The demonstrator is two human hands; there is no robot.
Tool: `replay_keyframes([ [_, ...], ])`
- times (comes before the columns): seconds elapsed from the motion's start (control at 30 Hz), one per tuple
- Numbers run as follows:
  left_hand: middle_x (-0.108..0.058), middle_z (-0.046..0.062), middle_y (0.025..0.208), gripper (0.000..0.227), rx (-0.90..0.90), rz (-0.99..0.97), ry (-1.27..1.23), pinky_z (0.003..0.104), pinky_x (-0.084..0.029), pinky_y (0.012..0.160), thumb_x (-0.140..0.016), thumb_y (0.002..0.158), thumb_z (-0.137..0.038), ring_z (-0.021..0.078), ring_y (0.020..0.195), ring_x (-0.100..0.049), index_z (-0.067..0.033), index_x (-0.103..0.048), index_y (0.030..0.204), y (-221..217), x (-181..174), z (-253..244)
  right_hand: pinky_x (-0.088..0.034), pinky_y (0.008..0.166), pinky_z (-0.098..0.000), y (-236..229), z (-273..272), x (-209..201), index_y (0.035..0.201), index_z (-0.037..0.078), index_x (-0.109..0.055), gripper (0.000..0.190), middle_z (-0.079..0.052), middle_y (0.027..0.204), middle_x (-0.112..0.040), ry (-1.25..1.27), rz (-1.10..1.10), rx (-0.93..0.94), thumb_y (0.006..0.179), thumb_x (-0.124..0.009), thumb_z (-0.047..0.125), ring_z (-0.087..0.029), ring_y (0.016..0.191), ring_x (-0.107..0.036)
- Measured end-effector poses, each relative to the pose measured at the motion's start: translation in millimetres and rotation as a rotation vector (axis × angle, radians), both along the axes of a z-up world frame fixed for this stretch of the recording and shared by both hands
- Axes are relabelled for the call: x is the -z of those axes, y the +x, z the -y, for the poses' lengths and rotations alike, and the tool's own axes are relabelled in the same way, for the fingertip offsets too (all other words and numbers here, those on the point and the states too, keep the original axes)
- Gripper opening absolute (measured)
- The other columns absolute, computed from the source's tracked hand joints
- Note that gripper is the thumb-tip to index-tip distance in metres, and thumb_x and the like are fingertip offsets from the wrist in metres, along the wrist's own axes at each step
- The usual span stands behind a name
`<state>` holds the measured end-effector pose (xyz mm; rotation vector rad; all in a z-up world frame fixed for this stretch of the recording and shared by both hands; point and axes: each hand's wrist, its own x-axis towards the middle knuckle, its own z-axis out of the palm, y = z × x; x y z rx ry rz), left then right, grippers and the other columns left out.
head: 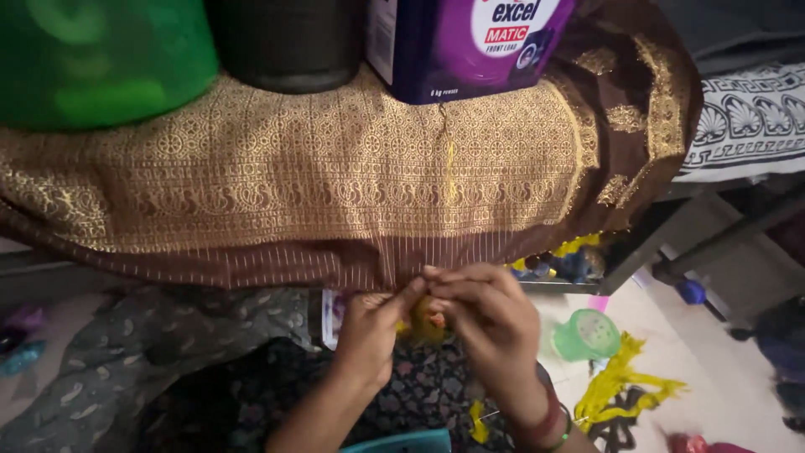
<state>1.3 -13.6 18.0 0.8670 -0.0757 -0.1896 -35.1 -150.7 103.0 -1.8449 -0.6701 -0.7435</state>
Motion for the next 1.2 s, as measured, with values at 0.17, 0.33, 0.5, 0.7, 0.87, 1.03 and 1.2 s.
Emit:
replay_keyframes([
  [0.17, -0.078, 0.012, 0.085, 0.027, -0.076, 0.027, -0.015, 0.03, -0.056, 0.07, -0.067, 0.097, -0.018, 0.0164, 0.074, -0.072, 0.0064, -0.077, 0.093, -5.7, -10.0, 3.5, -0.067, 0.072, -0.0336, 3.9, -4.7, 29.1, 0.104, -0.002, -0.057, 0.006, -0.013, 0.108, -0.071, 0.207, -0.102, 0.003, 0.101, -0.054, -0.007, -0.035, 0.111, -0.075],
  [0.33, -0.079, 0.014, 0.089, 0.026, -0.06, 0.013, -0.005, 0.029, -0.057, 0.072, -0.065, 0.096, -0.02, 0.0162, 0.077, -0.074, 0.0029, -0.078, 0.097, -9.3, -30.9, 2.9, -0.062, 0.068, -0.0415, 40.6, 18.3, 32.8, 0.107, 0.003, -0.049, 0.006, -0.013, 0.099, -0.066, 0.882, -0.502, -0.437, 0.106, -0.054, 0.002, -0.039, 0.106, -0.073],
  [0.5, -0.08, 0.013, 0.094, 0.029, -0.039, 0.027, 0.023, 0.028, -0.057, 0.073, -0.064, 0.096, -0.023, 0.0133, 0.077, -0.073, 0.0031, -0.078, 0.098, -6.0, -27.3, 1.7, -0.065, 0.079, -0.047, 39.1, 11.7, 16.5, 0.111, 0.008, -0.046, 0.008, -0.011, 0.1, -0.065, 0.907, -0.407, -0.374, 0.106, -0.052, 0.009, -0.04, 0.104, -0.073],
  [0.7, -0.08, 0.012, 0.09, 0.028, -0.072, 0.026, 0.057, 0.028, -0.053, 0.065, -0.068, 0.099, -0.021, 0.0114, 0.069, -0.066, 0.0051, -0.079, 0.098, 0.4, 9.4, 8.4, -0.065, 0.097, -0.0511, 32.4, 16.5, 9.7, 0.118, 0.007, -0.043, 0.014, -0.012, 0.111, -0.064, 0.774, -0.277, -0.415, 0.112, -0.056, 0.008, -0.031, 0.11, -0.07],
  [0.87, -0.067, 0.011, 0.077, 0.021, -0.439, 0.682, 0.785, 0.033, -0.045, 0.061, -0.064, 0.105, -0.016, 0.0187, 0.069, -0.063, 0.0, -0.077, 0.102, -9.5, 6.9, -9.6, -0.062, 0.062, -0.0345, -7.4, 29.3, 31.7, 0.123, 0.007, -0.045, 0.022, -0.023, 0.102, -0.075, 0.583, -0.205, -0.28, 0.11, -0.059, 0.019, -0.029, 0.085, -0.076],
  [1.03, -0.068, 0.007, 0.079, 0.019, -0.343, 0.608, 0.652, 0.029, -0.049, 0.06, -0.058, 0.106, -0.013, 0.013, 0.068, -0.065, 0.0002, -0.072, 0.103, -1.0, 15.3, -4.6, -0.061, 0.075, -0.0366, -27.7, 26.7, 101.8, 0.115, 0.002, -0.055, 0.026, -0.028, 0.11, -0.077, 0.285, -0.178, -0.24, 0.108, -0.062, 0.026, -0.03, 0.091, -0.076],
  [1.2, -0.07, 0.003, 0.077, 0.023, 0.08, 0.044, 0.093, 0.023, -0.045, 0.056, -0.053, 0.106, -0.011, 0.0073, 0.064, -0.06, -0.0009, -0.074, 0.105, 3.4, 33.0, 4.7, -0.054, 0.105, -0.0419, -10.8, 13.8, 103.1, 0.121, -0.003, -0.061, 0.056, -0.021, 0.118, -0.071, 0.054, 0.008, -0.274, 0.106, -0.055, 0.051, -0.031, 0.11, -0.072],
])
